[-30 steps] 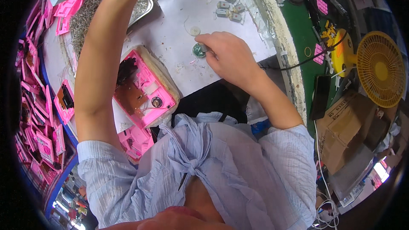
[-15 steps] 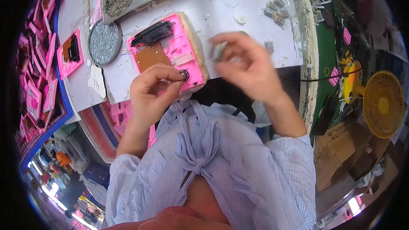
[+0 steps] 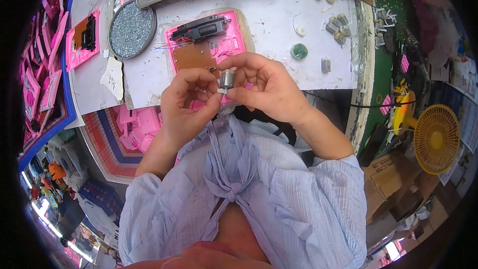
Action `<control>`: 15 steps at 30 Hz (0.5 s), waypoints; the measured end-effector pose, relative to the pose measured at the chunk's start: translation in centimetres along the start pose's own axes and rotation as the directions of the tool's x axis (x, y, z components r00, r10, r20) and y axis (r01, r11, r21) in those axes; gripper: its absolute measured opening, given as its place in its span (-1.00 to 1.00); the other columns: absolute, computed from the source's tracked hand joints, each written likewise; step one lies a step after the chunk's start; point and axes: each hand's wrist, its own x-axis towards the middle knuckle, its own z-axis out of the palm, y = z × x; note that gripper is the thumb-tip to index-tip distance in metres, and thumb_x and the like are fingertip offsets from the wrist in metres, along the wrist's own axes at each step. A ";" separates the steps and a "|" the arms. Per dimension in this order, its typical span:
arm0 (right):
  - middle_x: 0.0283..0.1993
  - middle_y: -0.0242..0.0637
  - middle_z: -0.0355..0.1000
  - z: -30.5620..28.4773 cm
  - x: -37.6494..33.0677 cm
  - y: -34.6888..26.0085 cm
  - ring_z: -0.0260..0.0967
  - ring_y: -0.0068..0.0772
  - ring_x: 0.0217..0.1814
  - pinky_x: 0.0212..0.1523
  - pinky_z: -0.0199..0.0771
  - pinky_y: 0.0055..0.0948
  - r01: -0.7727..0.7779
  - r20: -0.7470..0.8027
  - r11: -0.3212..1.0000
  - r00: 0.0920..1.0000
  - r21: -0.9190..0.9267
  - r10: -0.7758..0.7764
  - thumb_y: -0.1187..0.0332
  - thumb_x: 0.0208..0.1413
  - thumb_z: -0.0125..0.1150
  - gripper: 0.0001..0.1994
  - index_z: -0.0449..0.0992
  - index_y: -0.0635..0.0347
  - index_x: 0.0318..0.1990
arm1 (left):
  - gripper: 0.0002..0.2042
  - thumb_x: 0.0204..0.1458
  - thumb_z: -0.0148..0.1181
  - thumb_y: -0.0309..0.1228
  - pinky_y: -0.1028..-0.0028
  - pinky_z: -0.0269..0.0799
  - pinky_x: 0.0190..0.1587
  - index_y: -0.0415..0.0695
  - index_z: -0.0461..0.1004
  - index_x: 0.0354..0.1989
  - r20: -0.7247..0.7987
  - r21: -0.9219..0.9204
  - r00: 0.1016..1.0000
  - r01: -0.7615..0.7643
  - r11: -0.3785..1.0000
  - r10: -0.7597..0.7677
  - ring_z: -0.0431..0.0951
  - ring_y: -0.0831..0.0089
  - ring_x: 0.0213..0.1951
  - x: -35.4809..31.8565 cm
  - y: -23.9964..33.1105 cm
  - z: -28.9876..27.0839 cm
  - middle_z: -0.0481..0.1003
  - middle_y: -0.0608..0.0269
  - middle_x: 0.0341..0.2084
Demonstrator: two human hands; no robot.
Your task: The recorder is assembling and soldering internal components into a pink toy housing.
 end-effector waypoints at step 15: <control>-0.30 -0.31 0.54 0.2 -0.4 -0.3 0.44 -0.66 -0.38 -0.44 0.38 -0.61 0.281 -0.068 0.794 0.925 -0.539 -0.374 0.50 0.11 0.40 -0.50 0.47 0.21 0.23 | -0.75 -0.07 0.39 -0.68 0.35 0.59 -0.29 -0.22 0.54 -0.21 0.022 0.262 0.916 -0.392 0.882 0.400 0.66 0.24 -0.33 0.7 0.1 -0.1 0.60 0.08 -0.34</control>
